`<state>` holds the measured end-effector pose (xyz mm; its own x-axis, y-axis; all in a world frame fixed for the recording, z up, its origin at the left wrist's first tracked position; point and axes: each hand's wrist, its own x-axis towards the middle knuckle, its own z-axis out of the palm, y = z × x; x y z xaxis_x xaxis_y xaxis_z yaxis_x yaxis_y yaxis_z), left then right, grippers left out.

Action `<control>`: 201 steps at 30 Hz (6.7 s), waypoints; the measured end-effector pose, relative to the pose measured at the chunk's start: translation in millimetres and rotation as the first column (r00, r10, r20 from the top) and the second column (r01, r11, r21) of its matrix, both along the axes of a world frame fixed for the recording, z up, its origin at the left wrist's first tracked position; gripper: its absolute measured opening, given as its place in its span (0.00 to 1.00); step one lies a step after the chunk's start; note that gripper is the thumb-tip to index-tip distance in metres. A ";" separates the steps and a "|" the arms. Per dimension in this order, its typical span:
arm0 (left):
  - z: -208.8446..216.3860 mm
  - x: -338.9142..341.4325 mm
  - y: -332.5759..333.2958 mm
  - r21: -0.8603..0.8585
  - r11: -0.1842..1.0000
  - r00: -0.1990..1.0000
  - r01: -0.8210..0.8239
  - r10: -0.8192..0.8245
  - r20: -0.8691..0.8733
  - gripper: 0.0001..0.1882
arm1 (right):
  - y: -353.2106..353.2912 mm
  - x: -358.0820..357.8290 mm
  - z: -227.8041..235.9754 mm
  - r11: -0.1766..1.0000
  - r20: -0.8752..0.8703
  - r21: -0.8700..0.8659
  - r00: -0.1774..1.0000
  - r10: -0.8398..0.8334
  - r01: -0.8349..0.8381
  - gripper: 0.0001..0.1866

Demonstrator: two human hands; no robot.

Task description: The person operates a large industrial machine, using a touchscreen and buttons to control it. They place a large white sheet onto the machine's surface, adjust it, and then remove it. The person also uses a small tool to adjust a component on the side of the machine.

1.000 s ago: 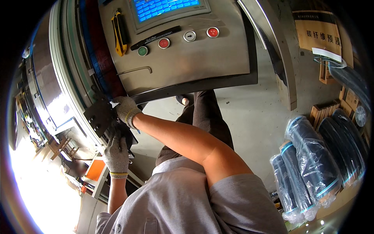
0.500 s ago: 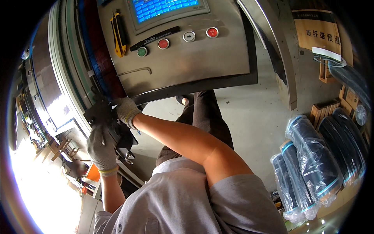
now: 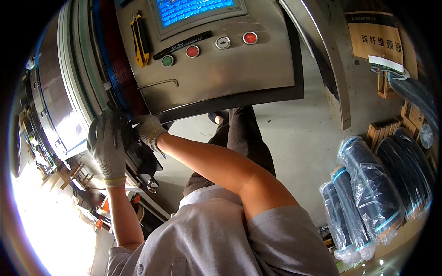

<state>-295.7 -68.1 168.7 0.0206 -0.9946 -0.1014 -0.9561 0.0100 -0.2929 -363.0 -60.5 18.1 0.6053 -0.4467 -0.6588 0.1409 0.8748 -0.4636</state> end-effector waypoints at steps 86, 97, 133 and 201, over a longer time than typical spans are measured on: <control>-0.2 -36.6 95.6 0.327 0.874 0.907 -0.361 0.410 -0.095 0.13 | 18.1 9.0 -2.4 0.943 -0.152 -0.332 0.984 -0.089 0.034 0.17; 0.9 -34.3 94.3 0.343 0.863 0.892 -0.372 0.434 -0.126 0.13 | 4.8 2.9 5.1 0.999 -0.060 -0.047 0.998 -0.003 0.000 0.16; -8.8 -19.7 113.0 0.158 0.943 0.898 -0.292 0.327 -0.294 0.13 | -31.3 -84.7 25.4 0.265 -0.580 -0.812 0.771 -0.262 -0.521 0.06; -9.0 -22.0 111.7 0.187 0.944 0.923 -0.273 0.311 -0.226 0.12 | 3.4 -93.6 17.7 0.218 -0.406 -0.912 0.829 -0.384 -0.346 0.06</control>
<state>-317.7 43.6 159.7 0.2628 -0.9211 -0.2872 -0.9647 -0.2558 -0.0622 -456.6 -57.1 35.8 0.3672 -0.9210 0.1299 -0.3895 -0.2791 -0.8777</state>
